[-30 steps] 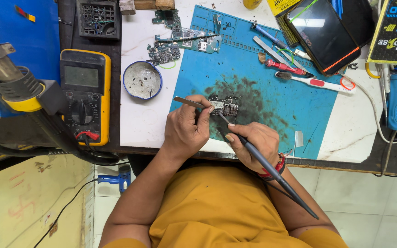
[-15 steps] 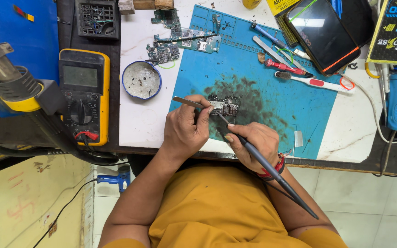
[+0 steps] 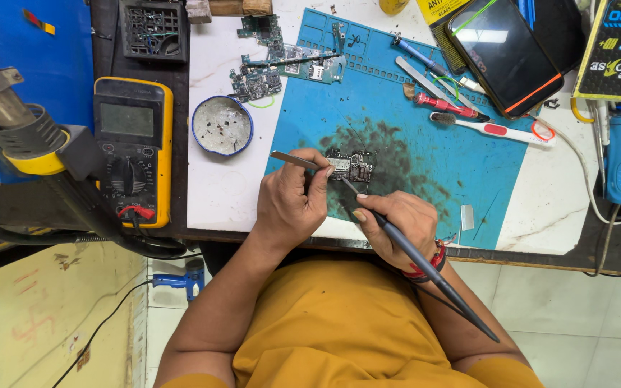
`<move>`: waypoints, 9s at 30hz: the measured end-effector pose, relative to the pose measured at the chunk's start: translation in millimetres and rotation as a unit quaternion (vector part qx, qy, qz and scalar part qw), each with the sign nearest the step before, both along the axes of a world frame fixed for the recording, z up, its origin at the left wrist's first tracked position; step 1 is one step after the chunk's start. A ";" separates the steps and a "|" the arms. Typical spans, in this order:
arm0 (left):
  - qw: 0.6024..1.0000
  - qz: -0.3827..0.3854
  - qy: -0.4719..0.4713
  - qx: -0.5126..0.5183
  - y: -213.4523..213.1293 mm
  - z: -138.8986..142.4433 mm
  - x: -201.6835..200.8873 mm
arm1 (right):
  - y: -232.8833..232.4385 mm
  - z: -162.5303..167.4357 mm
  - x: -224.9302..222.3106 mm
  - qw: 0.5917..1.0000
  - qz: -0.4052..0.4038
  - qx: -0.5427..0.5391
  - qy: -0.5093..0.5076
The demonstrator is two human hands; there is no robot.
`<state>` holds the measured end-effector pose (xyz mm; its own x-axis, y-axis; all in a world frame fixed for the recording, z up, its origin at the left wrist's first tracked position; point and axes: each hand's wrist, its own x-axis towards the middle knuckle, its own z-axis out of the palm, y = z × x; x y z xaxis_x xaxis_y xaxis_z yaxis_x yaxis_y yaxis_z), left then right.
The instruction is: The person solders a small circuit board held on a blue work mat, steadying it with a tool in one hand while applying a soldering iron with the other. They reposition the board and continue soldering different points, with other phone boards and repair tools spread on the bench.
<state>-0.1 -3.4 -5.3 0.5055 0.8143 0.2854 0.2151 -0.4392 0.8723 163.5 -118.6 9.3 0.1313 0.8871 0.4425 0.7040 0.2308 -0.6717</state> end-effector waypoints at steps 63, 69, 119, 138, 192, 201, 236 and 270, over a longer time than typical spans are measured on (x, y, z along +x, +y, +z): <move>1.000 -0.001 -0.005 0.008 0.2 -0.4 -0.4 | 0.8 3.5 -1.8 1.000 -0.005 0.003 -0.009; 1.000 0.000 -0.004 -0.002 0.3 0.2 0.0 | 1.3 3.7 -1.7 1.000 -0.007 0.004 -0.010; 1.000 0.002 -0.001 0.009 0.9 -0.9 0.6 | 1.4 3.8 -1.2 1.000 -0.005 0.002 -0.006; 1.000 0.004 0.002 0.006 0.3 1.1 0.6 | -0.3 6.0 -1.2 1.000 -0.029 0.009 -0.006; 1.000 0.011 0.006 -0.010 -0.1 -0.8 0.1 | 3.4 8.7 -2.8 1.000 -0.004 -0.001 -0.017; 1.000 0.022 -0.002 0.000 -0.6 0.0 -0.3 | 4.3 8.8 -3.1 1.000 0.001 0.000 -0.017; 1.000 0.029 0.000 -0.001 -0.9 0.5 0.2 | 5.5 7.5 -2.2 0.999 0.009 0.005 -0.033; 0.998 0.067 -0.010 -0.005 -1.6 -0.7 2.8 | 18.5 20.7 -10.0 0.994 -0.032 -0.058 -0.091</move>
